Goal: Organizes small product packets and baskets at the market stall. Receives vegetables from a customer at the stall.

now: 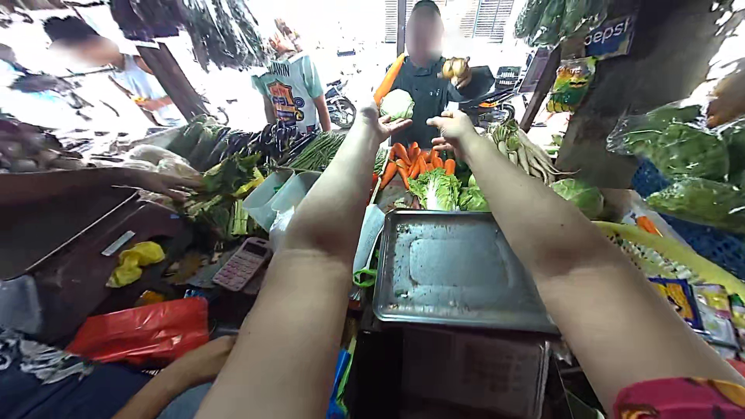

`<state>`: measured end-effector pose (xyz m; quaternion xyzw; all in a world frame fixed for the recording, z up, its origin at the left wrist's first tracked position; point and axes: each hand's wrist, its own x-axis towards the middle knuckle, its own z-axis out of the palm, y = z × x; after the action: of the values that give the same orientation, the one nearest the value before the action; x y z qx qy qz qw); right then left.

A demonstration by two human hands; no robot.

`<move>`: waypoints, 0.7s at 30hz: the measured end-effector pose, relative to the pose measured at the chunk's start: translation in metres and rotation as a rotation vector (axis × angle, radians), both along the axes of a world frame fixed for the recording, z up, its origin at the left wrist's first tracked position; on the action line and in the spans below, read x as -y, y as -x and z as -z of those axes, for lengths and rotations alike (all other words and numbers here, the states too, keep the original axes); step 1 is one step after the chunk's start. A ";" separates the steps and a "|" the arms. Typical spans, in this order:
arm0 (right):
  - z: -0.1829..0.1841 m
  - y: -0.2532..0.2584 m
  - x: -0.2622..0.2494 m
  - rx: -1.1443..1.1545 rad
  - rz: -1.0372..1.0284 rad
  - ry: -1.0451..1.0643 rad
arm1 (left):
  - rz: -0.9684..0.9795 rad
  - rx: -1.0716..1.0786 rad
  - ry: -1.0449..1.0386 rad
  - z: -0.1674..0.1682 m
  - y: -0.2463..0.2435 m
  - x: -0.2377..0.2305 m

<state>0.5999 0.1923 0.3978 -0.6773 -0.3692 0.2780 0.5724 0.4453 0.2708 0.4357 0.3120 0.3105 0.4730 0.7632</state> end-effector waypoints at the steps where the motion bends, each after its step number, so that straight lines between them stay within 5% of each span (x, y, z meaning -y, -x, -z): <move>1: 0.001 -0.004 -0.009 0.008 0.011 -0.012 | -0.017 -0.003 0.008 0.000 -0.007 -0.005; 8: 0.003 -0.039 -0.033 -0.625 0.203 -0.287 | -0.049 -0.053 -0.027 -0.001 -0.050 -0.037; 13: 0.015 -0.053 -0.045 -0.737 0.215 -0.330 | -0.229 -0.392 -0.201 0.018 -0.062 -0.059; 21: 0.029 -0.044 -0.081 -0.834 0.220 -0.388 | -0.001 -0.149 0.049 0.049 -0.063 -0.075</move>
<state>0.6434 0.2732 0.3688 -0.4236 -0.0789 0.3897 0.8139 0.5085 0.3463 0.3869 0.3273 0.3783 0.4410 0.7452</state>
